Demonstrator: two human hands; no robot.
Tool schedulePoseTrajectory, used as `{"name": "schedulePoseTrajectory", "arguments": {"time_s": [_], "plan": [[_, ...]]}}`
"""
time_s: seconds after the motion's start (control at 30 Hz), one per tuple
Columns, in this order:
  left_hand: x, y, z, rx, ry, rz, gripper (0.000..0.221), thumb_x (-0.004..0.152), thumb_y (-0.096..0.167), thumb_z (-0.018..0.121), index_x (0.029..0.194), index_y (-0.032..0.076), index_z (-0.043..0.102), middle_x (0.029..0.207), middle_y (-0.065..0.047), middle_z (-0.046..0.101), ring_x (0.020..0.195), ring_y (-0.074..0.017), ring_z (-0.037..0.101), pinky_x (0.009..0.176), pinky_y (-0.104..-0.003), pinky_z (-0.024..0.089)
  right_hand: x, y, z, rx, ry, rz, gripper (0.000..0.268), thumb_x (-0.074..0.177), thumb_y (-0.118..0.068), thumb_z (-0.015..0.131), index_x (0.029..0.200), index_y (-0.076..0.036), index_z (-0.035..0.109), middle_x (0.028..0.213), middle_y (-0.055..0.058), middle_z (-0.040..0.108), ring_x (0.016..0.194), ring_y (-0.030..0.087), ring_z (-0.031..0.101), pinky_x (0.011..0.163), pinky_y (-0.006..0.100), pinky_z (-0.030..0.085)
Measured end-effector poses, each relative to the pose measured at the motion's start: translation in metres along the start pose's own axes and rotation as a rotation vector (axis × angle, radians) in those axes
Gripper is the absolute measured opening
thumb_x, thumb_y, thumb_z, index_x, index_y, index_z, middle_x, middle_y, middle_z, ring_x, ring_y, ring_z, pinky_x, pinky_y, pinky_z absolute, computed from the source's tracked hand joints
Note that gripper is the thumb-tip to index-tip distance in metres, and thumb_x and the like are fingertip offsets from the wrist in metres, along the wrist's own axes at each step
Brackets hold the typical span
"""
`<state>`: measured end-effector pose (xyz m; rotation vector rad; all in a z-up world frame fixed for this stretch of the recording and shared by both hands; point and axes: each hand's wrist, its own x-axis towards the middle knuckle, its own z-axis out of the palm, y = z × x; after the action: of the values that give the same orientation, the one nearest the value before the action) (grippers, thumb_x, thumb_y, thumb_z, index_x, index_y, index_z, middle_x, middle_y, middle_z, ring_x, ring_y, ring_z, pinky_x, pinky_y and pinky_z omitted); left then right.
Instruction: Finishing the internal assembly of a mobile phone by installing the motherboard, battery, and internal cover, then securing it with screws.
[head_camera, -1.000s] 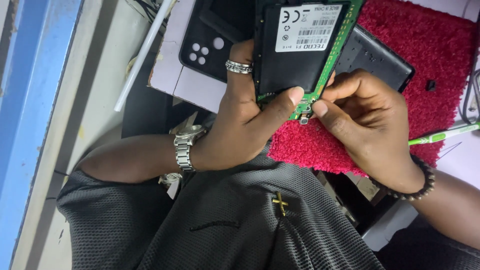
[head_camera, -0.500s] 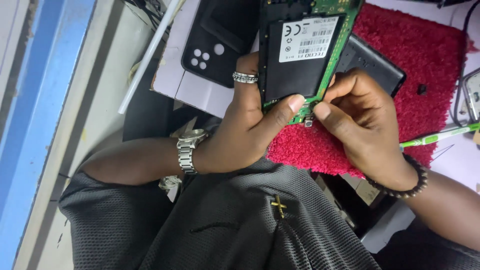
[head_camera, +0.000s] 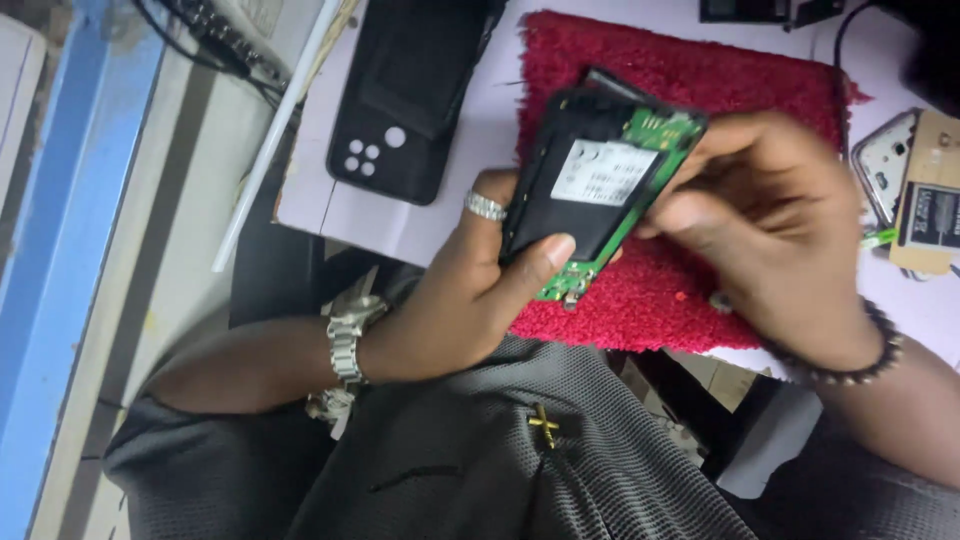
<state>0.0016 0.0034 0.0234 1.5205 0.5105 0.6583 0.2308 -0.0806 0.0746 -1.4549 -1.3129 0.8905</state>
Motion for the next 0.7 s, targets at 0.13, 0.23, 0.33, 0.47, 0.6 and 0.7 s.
{"name": "schedulePoseTrajectory", "arguments": {"time_s": [0.13,0.23,0.33,0.47,0.6,0.7], "plan": [[-0.003,0.012,0.000,-0.002,-0.093,-0.145,0.045,0.106,0.037,0.053,0.135,0.006,0.038,0.121,-0.011,0.059,0.106,-0.0213,0.064,0.084,-0.036,0.056,-0.001,-0.001,0.007,0.012,-0.021,0.047,0.013,0.103,-0.006,0.071,0.106,0.001,0.061,0.099,0.013,0.070,0.077,0.019,0.073,0.069,0.025,0.066],[-0.001,0.018,-0.007,-0.007,0.011,0.030,0.045,0.106,0.037,0.059,0.135,0.005,0.046,0.126,-0.010,0.055,0.119,-0.0216,0.060,0.102,-0.036,0.052,-0.007,0.002,0.015,0.029,-0.080,0.071,0.010,0.100,-0.008,0.074,0.102,-0.003,0.066,0.092,0.007,0.073,0.075,0.014,0.072,0.067,0.023,0.065],[-0.001,0.023,-0.011,-0.215,-0.007,0.170,0.039,0.116,0.028,0.057,0.146,0.007,0.042,0.151,-0.016,0.061,0.148,-0.0275,0.064,0.132,-0.040,0.057,-0.012,0.001,0.028,0.076,-0.177,0.106,0.012,0.097,-0.007,0.075,0.107,-0.002,0.069,0.098,0.007,0.077,0.080,0.012,0.073,0.071,0.023,0.065],[-0.005,0.019,-0.015,-0.233,-0.022,0.173,0.022,0.119,0.024,0.053,0.137,0.012,0.049,0.144,-0.014,0.066,0.145,-0.0313,0.071,0.122,-0.038,0.063,-0.017,0.003,0.036,-0.026,-0.159,0.120,0.012,0.094,-0.009,0.077,0.097,-0.002,0.068,0.098,0.008,0.071,0.068,0.010,0.063,0.062,0.022,0.055],[-0.008,0.022,-0.016,-0.267,-0.035,0.212,0.021,0.118,0.024,0.053,0.131,0.009,0.050,0.142,-0.018,0.068,0.144,-0.0337,0.071,0.123,-0.041,0.064,-0.021,0.004,0.038,-0.096,-0.117,0.058,0.015,0.092,-0.008,0.080,0.099,-0.002,0.069,0.090,0.008,0.077,0.078,0.011,0.072,0.071,0.023,0.059],[-0.008,0.024,-0.014,-0.353,-0.041,0.134,0.013,0.115,0.011,0.054,0.127,0.007,0.050,0.143,-0.023,0.068,0.145,-0.0349,0.067,0.124,-0.040,0.062,-0.022,0.005,0.040,-0.061,-0.126,0.023,0.017,0.093,-0.006,0.079,0.106,0.000,0.069,0.100,0.011,0.078,0.089,0.014,0.075,0.082,0.025,0.064]]}}
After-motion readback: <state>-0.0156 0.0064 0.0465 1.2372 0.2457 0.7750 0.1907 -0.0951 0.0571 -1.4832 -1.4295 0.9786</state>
